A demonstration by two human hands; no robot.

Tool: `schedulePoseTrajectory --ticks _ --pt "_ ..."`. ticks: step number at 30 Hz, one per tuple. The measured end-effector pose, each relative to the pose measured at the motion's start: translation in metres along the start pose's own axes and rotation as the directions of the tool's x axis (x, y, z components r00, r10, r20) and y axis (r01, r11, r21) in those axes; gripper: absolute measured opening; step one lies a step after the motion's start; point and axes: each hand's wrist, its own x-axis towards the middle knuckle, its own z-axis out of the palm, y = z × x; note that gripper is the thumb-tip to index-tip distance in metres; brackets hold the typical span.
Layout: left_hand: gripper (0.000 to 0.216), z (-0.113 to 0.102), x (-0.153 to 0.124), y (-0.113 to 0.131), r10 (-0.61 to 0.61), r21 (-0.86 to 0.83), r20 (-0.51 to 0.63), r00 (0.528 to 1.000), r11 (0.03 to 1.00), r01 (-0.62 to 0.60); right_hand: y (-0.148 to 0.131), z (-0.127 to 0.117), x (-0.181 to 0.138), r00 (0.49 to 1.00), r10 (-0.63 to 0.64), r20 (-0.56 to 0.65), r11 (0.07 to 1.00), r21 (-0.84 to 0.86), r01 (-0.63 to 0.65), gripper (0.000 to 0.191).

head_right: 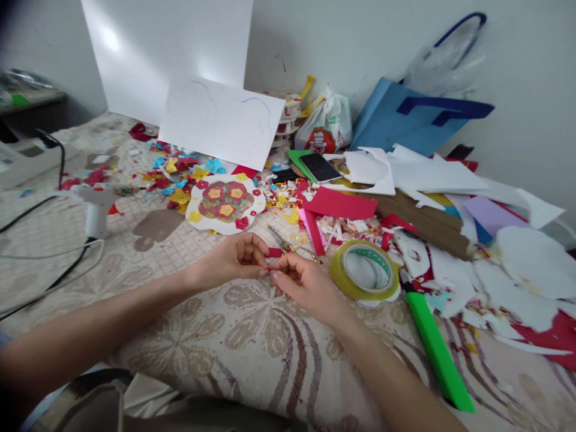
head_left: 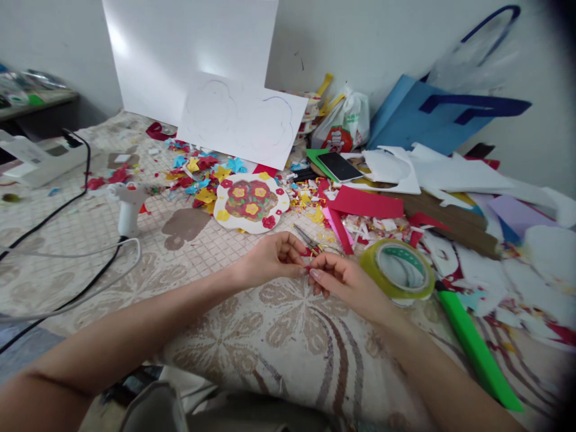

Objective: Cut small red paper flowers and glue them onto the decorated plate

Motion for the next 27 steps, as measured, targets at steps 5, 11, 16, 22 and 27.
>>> schedulePoseTrajectory --ticks 5,11,16,22,27 --pt "0.032 -0.0005 0.0005 0.0005 0.014 0.013 -0.006 1.000 1.000 -0.014 0.0013 -0.0001 -0.0005 1.000 -0.030 -0.006 0.999 -0.017 0.030 0.011" --pt "0.031 -0.0014 0.0015 0.0024 -0.015 0.042 -0.035 0.999 0.999 0.017 0.0005 -0.0015 -0.0001 1.000 -0.022 0.020 0.999 0.035 0.022 0.009" --pt "0.031 -0.0034 0.0023 0.0014 -0.028 0.030 -0.029 0.999 0.999 0.029 0.0008 -0.0034 0.0020 0.999 -0.008 0.035 0.998 0.066 0.006 0.012" --pt "0.031 -0.0029 0.0021 0.0004 -0.024 0.016 -0.029 0.999 1.000 0.025 0.0027 -0.0028 0.0031 0.999 -0.004 0.046 0.999 0.053 0.001 0.016" --pt "0.031 -0.0035 0.0026 0.0005 -0.025 0.008 -0.040 0.999 1.000 0.026 0.0042 -0.0023 0.0029 0.999 -0.022 0.042 0.998 0.052 0.020 0.015"
